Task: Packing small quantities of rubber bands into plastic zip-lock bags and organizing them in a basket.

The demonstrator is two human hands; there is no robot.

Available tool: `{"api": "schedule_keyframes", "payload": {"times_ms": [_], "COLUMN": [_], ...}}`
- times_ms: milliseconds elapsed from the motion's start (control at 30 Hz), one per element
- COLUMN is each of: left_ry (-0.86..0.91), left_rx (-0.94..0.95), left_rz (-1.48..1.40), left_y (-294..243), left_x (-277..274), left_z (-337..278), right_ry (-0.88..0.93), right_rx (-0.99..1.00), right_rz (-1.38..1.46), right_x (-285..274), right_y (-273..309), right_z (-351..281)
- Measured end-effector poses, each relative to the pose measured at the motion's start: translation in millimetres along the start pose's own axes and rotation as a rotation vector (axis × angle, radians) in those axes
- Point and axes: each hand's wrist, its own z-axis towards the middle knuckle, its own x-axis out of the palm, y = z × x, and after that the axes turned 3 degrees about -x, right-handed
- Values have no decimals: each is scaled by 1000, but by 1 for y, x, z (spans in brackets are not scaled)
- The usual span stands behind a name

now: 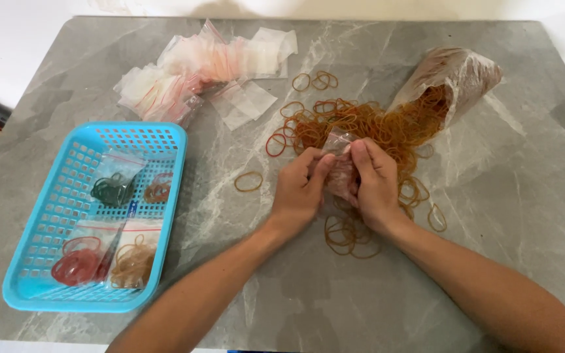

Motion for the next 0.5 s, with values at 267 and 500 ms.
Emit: {"api": "schedule_keyframes", "payload": {"times_ms": [267,500], "left_ry": [-93,-28], "left_rx": [-189,-70], "left_rz": [-385,-176], "left_y": [28,128], "left_x": [1,53], "left_z": [17,47], "right_ry": [243,600], "right_rx": [-269,-291], "right_rz": [-459,-214], "right_x": [-3,87], "right_y": [74,97], "right_z": [20,14]}}
